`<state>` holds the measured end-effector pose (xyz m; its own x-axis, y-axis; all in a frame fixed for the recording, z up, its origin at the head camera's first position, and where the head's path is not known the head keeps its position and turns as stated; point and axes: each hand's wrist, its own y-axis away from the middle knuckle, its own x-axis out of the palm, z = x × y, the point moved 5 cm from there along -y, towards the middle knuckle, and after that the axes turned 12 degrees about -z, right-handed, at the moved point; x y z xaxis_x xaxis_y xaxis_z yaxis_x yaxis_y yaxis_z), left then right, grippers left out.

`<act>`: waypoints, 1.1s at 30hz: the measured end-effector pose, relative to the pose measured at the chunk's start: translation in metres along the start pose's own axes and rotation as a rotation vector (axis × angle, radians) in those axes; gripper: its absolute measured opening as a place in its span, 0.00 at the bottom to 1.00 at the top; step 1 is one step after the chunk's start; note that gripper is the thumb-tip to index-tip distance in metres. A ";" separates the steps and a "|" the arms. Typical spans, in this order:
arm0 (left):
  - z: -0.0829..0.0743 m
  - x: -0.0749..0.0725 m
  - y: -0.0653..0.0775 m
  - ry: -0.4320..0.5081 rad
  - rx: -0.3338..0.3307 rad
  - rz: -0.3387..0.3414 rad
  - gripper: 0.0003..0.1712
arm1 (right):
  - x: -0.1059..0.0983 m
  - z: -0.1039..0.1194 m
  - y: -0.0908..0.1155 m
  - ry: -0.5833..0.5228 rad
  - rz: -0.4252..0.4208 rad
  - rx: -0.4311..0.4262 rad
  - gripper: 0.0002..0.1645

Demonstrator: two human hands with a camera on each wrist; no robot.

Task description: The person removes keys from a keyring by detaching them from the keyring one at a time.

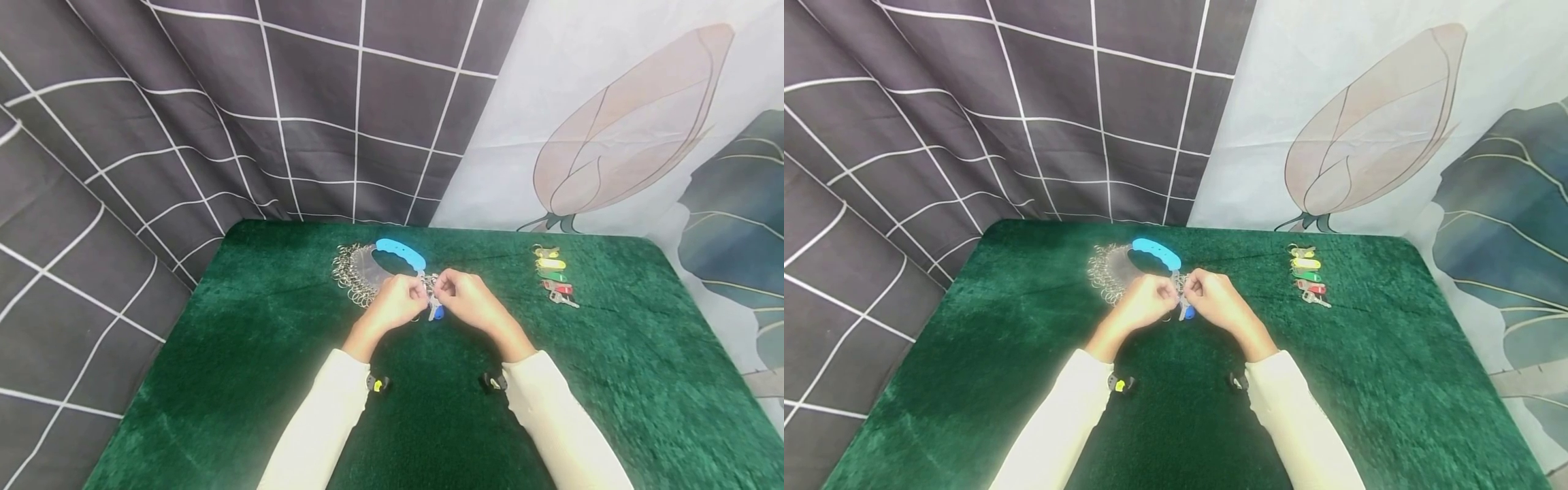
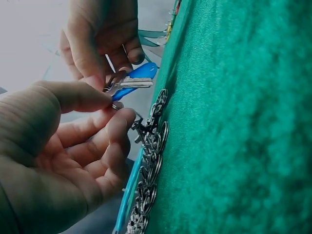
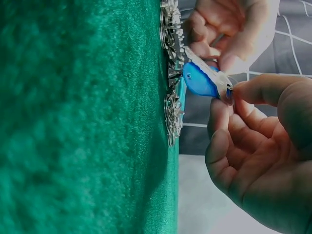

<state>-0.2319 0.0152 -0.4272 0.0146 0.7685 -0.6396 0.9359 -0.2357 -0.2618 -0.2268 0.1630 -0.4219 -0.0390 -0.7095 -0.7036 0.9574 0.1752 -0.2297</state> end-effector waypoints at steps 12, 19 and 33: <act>0.000 0.002 -0.001 0.000 0.167 -0.018 0.05 | 0.002 -0.001 0.000 0.035 0.002 0.012 0.05; 0.000 0.002 -0.002 -0.055 0.222 0.012 0.04 | -0.001 0.000 0.000 0.034 -0.002 0.015 0.03; 0.002 0.005 -0.001 0.023 0.102 -0.020 0.06 | -0.001 0.001 0.000 0.051 0.006 -0.022 0.02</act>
<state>-0.2336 0.0183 -0.4320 0.0059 0.7868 -0.6172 0.8953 -0.2790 -0.3472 -0.2265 0.1632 -0.4201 -0.0484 -0.6724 -0.7386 0.9510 0.1950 -0.2398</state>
